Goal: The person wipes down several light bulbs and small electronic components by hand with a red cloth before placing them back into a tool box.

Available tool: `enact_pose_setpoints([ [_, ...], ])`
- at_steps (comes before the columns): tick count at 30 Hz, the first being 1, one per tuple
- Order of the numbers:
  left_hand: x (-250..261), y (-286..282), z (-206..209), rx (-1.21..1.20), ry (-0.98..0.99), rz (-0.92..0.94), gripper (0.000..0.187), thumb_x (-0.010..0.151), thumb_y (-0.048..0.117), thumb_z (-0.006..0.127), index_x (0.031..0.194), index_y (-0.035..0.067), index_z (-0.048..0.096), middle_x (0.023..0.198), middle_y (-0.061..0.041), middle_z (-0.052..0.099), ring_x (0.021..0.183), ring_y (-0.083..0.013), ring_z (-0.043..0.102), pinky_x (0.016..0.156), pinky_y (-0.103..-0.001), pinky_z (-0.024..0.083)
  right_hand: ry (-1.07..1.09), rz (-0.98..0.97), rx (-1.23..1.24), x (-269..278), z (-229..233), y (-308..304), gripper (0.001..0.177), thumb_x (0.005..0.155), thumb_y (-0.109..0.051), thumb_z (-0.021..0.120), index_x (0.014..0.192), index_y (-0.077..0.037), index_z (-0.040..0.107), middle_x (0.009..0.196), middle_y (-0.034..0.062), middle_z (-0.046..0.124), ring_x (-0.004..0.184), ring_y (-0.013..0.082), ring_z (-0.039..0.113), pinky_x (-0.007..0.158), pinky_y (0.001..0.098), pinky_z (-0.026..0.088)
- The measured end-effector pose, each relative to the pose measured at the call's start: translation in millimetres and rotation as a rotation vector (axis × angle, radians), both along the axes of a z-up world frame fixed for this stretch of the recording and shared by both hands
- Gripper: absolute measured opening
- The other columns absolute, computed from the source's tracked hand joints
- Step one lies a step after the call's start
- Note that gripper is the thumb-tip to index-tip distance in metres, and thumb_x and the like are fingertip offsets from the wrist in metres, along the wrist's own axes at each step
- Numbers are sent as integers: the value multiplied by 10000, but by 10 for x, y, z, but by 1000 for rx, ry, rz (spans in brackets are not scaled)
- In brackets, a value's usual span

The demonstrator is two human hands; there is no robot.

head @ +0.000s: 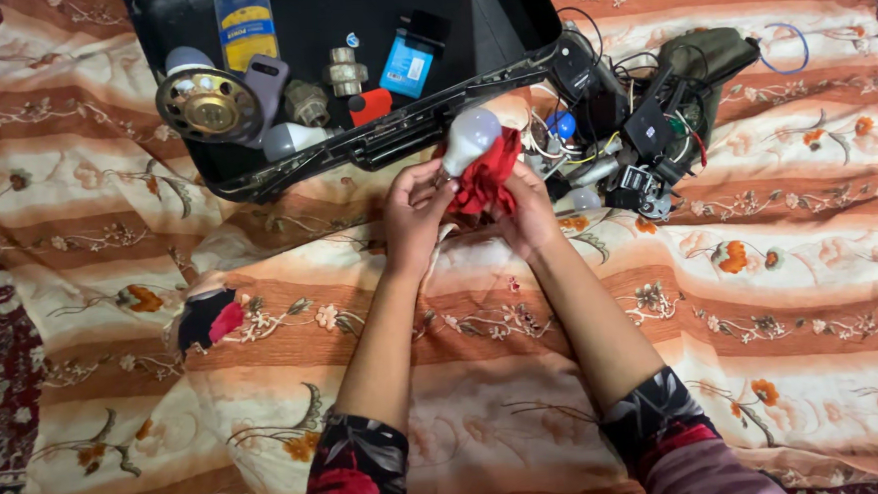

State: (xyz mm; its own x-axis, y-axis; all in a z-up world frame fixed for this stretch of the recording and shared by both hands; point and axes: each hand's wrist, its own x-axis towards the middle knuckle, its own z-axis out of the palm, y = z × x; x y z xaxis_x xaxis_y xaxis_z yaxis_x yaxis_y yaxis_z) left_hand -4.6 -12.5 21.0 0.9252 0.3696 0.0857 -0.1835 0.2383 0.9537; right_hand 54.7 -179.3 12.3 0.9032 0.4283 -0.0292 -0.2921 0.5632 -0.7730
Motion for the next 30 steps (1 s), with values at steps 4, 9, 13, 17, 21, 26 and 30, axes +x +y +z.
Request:
enact_pose_setpoints([
  [4, -38, -30, 130, -17, 9, -64, 378, 911, 41, 780, 1269, -16, 673, 1138, -103, 747, 978, -104, 705, 867, -246, 583, -124, -166, -169, 8, -240, 95, 198, 1083, -96, 681, 1225, -34, 557, 1052, 61, 674, 920, 158, 643, 823, 322, 545],
  [9, -53, -64, 152, 13, -1, -143, 361, 901, 25, 791, 1247, -21, 698, 1175, -105, 748, 984, -102, 718, 859, -239, 595, 16, -211, -153, -86, 100, 185, 389, 963, -121, 697, 1286, -124, 481, 1140, 63, 653, 1008, 164, 669, 868, 342, 584],
  [13, -49, -57, 128, -52, 13, -182, 423, 904, 76, 797, 1294, -31, 670, 1193, -118, 739, 1011, -128, 714, 878, -262, 594, 37, -177, -118, -134, 307, 204, 443, 960, -137, 720, 1331, -126, 478, 1183, 82, 633, 1037, 187, 659, 878, 363, 582],
  [17, -32, -49, 99, -144, 46, -171, 517, 946, 175, 774, 1391, -21, 601, 1236, -161, 685, 1114, -177, 660, 976, -311, 548, 32, -128, -123, -159, 393, 191, 489, 965, -122, 717, 1395, -99, 486, 1225, 77, 641, 1086, 188, 658, 919, 367, 579],
  [21, 9, -10, 97, -204, 31, -161, 544, 1010, 288, 660, 1459, 11, 523, 1443, -103, 612, 1322, -164, 598, 1123, -301, 468, -108, -94, -128, -173, 382, 202, 586, 944, -68, 732, 1458, -100, 451, 1332, 59, 615, 1203, 156, 634, 1043, 337, 540],
  [26, 34, -13, 62, -177, 2, -126, 540, 1044, 252, 639, 1481, -50, 538, 1435, -124, 636, 1285, -169, 602, 1100, -316, 471, -144, -46, -212, -131, 212, 240, 467, 966, -70, 708, 1397, -56, 528, 1275, 44, 663, 1158, 131, 643, 1025, 317, 529],
  [30, 43, -50, 59, -78, -30, -107, 525, 1046, 211, 636, 1499, -22, 511, 1379, -119, 667, 1214, -158, 639, 1075, -310, 492, -57, -74, -235, -90, 86, 197, 292, 1008, -72, 703, 1286, -28, 624, 1143, 41, 703, 1028, 133, 657, 919, 317, 548],
])
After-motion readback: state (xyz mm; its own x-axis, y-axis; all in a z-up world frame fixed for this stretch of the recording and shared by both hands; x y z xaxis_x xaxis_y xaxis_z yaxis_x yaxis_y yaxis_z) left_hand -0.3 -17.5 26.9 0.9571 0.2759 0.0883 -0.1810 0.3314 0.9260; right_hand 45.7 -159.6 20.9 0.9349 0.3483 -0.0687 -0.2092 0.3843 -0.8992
